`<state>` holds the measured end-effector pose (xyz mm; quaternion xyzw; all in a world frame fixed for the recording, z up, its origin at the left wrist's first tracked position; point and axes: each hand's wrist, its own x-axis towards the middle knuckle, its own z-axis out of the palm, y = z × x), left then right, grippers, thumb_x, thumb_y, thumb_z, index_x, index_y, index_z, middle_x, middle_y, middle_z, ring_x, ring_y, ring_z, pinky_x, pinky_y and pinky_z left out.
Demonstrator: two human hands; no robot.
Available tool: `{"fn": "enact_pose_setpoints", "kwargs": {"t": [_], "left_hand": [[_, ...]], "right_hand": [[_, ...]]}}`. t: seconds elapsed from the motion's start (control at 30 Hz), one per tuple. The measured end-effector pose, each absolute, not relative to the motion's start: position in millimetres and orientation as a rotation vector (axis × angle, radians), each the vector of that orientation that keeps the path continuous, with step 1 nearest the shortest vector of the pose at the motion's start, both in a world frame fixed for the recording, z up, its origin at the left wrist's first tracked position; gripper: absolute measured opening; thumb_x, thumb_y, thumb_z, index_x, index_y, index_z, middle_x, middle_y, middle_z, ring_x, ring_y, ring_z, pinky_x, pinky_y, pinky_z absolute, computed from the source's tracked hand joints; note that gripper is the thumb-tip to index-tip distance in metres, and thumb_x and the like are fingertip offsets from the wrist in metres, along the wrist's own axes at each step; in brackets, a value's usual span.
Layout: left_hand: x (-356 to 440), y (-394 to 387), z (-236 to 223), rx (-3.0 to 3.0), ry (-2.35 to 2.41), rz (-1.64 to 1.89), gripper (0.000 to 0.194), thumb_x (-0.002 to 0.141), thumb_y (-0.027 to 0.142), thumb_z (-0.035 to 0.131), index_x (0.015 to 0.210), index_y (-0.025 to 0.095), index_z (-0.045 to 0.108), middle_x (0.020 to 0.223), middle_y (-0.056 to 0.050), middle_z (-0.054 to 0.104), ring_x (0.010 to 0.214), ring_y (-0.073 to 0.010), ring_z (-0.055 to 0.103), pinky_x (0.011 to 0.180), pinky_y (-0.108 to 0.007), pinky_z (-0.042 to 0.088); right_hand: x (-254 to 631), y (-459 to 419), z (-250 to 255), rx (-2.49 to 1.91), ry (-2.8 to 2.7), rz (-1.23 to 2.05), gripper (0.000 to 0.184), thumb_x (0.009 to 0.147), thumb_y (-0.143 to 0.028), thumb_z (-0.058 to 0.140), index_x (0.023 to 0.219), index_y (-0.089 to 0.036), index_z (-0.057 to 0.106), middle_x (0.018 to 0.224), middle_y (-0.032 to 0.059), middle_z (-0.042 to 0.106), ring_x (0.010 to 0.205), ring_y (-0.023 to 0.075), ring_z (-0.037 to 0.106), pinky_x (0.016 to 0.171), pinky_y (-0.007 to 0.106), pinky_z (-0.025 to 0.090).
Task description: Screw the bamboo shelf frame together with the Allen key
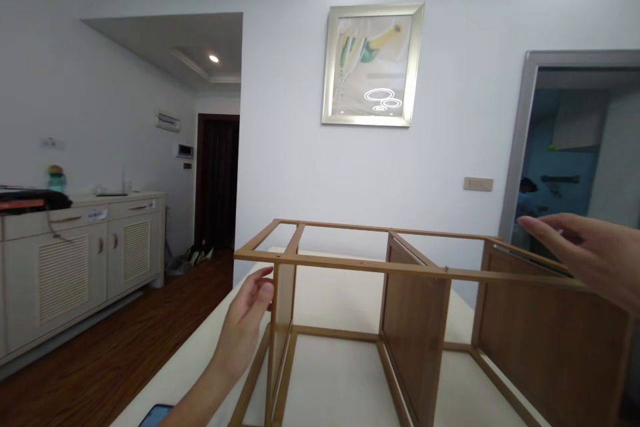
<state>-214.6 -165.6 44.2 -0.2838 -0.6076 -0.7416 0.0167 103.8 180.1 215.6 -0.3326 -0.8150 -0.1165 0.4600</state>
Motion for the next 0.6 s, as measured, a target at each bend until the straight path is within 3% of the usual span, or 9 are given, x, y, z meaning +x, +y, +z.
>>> {"fn": "enact_pose_setpoints", "kwargs": {"t": [0.07,0.23,0.33,0.43,0.53,0.6], "left_hand": [[-211,-158,41,-0.922,-1.937,-2.241,0.054,0.079,0.059,0.063,0.115,0.019,0.059,0.108,-0.008,0.066,0.098,-0.024,0.064,0.084,-0.038,0.052],[-206,-150,37,-0.727,-1.772,-1.922,0.038,0.083,0.049,0.064,0.106,0.021,0.051,0.103,-0.006,0.058,0.091,-0.0212,0.061,0.087,-0.042,0.052],[-202,-152,49,-0.675,-1.509,-1.528,0.032,0.083,0.038,0.066,0.105,0.02,0.05,0.104,-0.007,0.053,0.1,-0.0231,0.057,0.094,-0.045,0.048],[-203,-152,68,-0.718,-1.421,-1.119,0.037,0.085,0.031,0.064,0.117,0.018,0.052,0.123,-0.014,0.053,0.124,-0.0314,0.047,0.105,-0.053,0.038],[-210,-145,78,-0.801,-1.52,-0.886,0.034,0.089,0.028,0.059,0.121,0.02,0.053,0.13,-0.013,0.058,0.136,-0.0352,0.037,0.112,-0.06,0.025],[-215,-138,77,-0.809,-1.537,-0.868,0.029,0.09,0.027,0.059,0.118,0.02,0.054,0.123,-0.011,0.062,0.135,-0.0343,0.04,0.112,-0.061,0.026]], "right_hand": [[78,141,206,-0.634,-2.12,-0.11,0.056,0.089,-0.07,0.037,0.085,-0.022,0.066,0.072,0.0062,0.067,0.061,0.0187,0.06,0.059,0.03,0.042],[12,70,197,-0.212,-2.312,0.321,0.046,0.097,-0.056,0.03,0.088,-0.021,0.059,0.067,0.0001,0.055,0.061,0.0161,0.051,0.059,0.029,0.041],[-22,45,201,-0.067,-2.446,0.497,0.041,0.098,-0.053,0.035,0.098,-0.022,0.062,0.079,0.0021,0.061,0.071,0.0165,0.054,0.067,0.029,0.044],[-55,27,207,0.058,-2.538,0.612,0.036,0.098,-0.046,0.04,0.105,-0.022,0.066,0.094,0.0045,0.064,0.079,0.0161,0.055,0.071,0.029,0.045],[-90,12,212,0.176,-2.589,0.732,0.03,0.097,-0.035,0.044,0.1,-0.02,0.07,0.087,0.0035,0.063,0.075,0.0145,0.055,0.067,0.027,0.044],[-113,3,213,0.257,-2.588,0.868,0.023,0.093,-0.028,0.05,0.098,-0.017,0.069,0.078,0.0016,0.061,0.069,0.0128,0.054,0.065,0.026,0.045]]}}
